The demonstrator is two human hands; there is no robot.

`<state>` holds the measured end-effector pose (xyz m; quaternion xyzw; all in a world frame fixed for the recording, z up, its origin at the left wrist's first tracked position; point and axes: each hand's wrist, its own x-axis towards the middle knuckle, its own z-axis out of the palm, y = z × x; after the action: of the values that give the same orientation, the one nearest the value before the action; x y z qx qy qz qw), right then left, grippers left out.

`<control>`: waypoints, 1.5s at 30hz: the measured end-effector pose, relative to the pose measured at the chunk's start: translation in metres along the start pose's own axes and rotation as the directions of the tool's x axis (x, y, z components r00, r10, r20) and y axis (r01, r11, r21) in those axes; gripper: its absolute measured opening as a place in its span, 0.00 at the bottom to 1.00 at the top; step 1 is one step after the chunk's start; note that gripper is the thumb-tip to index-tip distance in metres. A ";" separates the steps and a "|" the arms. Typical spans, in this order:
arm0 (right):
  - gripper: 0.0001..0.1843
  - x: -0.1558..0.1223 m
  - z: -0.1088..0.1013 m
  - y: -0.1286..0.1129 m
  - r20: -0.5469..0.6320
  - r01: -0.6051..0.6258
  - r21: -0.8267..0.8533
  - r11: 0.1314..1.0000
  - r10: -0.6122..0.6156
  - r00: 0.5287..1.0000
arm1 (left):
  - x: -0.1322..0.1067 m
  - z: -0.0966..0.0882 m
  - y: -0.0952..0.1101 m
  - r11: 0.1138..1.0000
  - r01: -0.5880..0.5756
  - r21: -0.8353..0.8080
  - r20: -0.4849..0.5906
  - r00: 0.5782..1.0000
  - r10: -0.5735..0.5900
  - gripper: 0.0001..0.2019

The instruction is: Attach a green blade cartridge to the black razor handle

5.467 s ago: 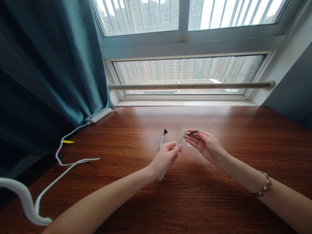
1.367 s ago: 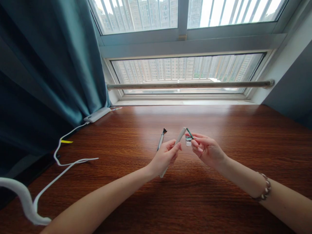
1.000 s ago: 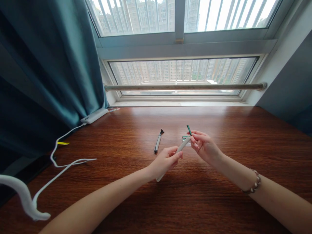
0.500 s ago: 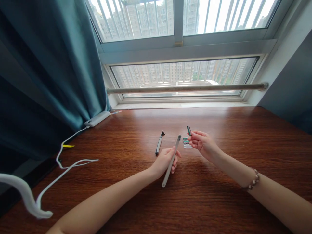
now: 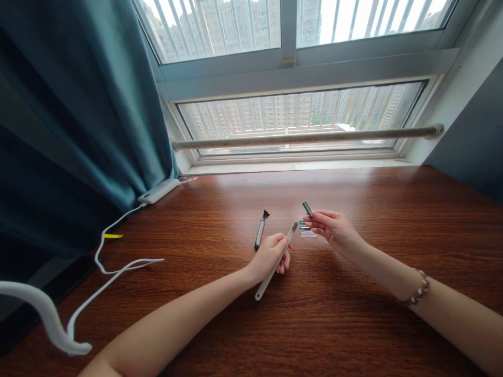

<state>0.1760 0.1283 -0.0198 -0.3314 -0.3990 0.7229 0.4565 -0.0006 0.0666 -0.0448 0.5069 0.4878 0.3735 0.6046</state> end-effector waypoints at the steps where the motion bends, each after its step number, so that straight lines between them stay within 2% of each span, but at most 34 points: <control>1: 0.09 -0.001 0.001 0.001 0.011 0.001 -0.012 1.000 -0.001 1.000 | 0.000 -0.001 -0.001 1.000 -0.007 0.007 0.005 1.000 0.007 0.15; 5: 0.09 -0.001 0.003 0.004 0.030 -0.005 -0.017 1.000 0.005 1.000 | 0.002 -0.002 -0.005 1.000 -0.012 0.021 0.008 1.000 0.012 0.15; 15: 0.12 0.007 0.001 0.010 0.094 -0.035 0.098 0.995 0.026 0.995 | 0.004 -0.002 -0.004 1.000 0.005 0.025 0.045 0.999 -0.006 0.16; 20: 0.11 0.006 0.002 0.008 0.111 -0.020 0.075 0.997 0.011 0.994 | 0.002 -0.003 -0.005 0.989 0.016 0.148 0.048 0.999 -0.023 0.16; 22: 0.10 0.007 0.001 0.007 0.097 -0.009 0.074 0.997 0.002 0.995 | 0.003 -0.005 -0.005 0.952 -0.028 0.306 -0.004 1.000 0.031 0.17; 24: 0.10 0.007 0.001 0.006 0.077 0.005 0.080 0.997 -0.011 0.997 | 0.005 -0.008 -0.004 0.873 -0.099 0.477 -0.077 0.985 0.154 0.17; 27: 0.12 0.007 0.001 0.003 0.065 0.022 0.090 0.996 -0.027 0.998 | 0.009 -0.014 -0.001 0.792 -0.144 0.593 -0.140 0.951 0.277 0.16; 32: 0.14 0.006 0.004 -0.001 0.096 0.013 0.096 0.995 -0.022 0.995 | 0.009 -0.016 0.002 0.739 -0.104 0.666 -0.172 0.942 0.288 0.13; 36: 0.17 0.007 0.004 -0.003 0.126 0.016 0.090 0.996 -0.027 0.992 | 0.005 -0.012 0.002 0.607 -0.074 0.792 -0.146 0.941 0.306 0.12; 40: 0.27 0.005 0.002 -0.005 0.205 0.051 0.081 0.995 -0.067 0.977 | 0.003 -0.008 0.000 0.499 -0.077 0.863 -0.108 0.938 0.330 0.11; 42: 0.31 0.003 0.002 -0.005 0.238 0.076 0.070 0.995 -0.091 0.967 | 0.002 -0.008 0.000 0.473 -0.078 0.878 -0.098 0.937 0.335 0.11; 45: 0.30 0.002 0.003 -0.005 0.246 0.093 0.032 0.995 -0.098 0.964 | 0.001 -0.008 -0.001 0.453 -0.079 0.888 -0.091 0.936 0.341 0.11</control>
<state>0.1752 0.1305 -0.0144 -0.2144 -0.4612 0.7395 0.4409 -0.0079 0.0694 -0.0456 0.7469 0.6155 0.2074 0.1426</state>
